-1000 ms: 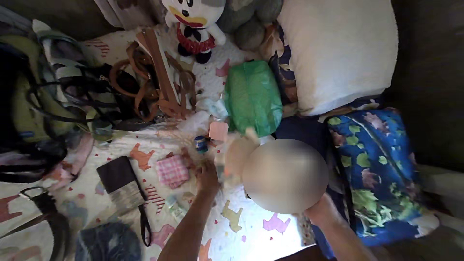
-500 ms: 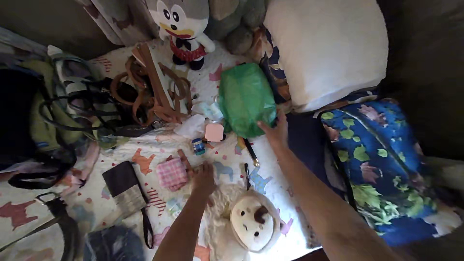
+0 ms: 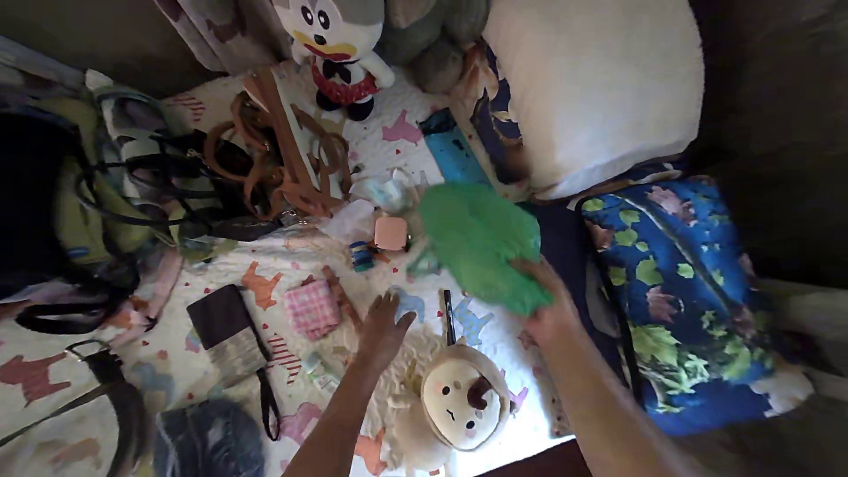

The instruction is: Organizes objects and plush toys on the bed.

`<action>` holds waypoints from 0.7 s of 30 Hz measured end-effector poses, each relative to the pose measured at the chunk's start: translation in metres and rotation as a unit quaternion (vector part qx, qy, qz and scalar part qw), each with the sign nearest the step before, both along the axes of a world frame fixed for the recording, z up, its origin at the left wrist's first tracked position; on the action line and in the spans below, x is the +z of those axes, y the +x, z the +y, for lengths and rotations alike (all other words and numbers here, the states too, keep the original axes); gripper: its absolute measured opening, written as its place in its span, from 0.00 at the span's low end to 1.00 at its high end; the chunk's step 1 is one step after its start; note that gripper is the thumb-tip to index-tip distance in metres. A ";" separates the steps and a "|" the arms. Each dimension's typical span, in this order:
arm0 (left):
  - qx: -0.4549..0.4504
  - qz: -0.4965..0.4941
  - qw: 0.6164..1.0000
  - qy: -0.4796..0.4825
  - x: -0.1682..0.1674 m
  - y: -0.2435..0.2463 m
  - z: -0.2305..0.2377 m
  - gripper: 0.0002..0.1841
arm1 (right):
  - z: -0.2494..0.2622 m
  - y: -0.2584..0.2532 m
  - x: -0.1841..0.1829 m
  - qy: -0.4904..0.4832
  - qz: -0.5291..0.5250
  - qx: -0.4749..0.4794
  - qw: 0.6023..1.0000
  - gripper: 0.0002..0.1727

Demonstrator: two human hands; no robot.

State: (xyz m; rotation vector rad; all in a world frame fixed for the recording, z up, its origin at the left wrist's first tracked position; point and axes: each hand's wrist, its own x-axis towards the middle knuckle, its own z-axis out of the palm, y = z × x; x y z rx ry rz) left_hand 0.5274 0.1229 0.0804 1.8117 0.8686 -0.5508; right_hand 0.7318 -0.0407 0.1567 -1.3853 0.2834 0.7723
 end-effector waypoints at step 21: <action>0.640 -0.068 0.748 -0.159 0.108 -0.174 -0.055 0.12 | 0.053 -0.073 -0.005 -0.053 -0.232 0.600 0.764 0.34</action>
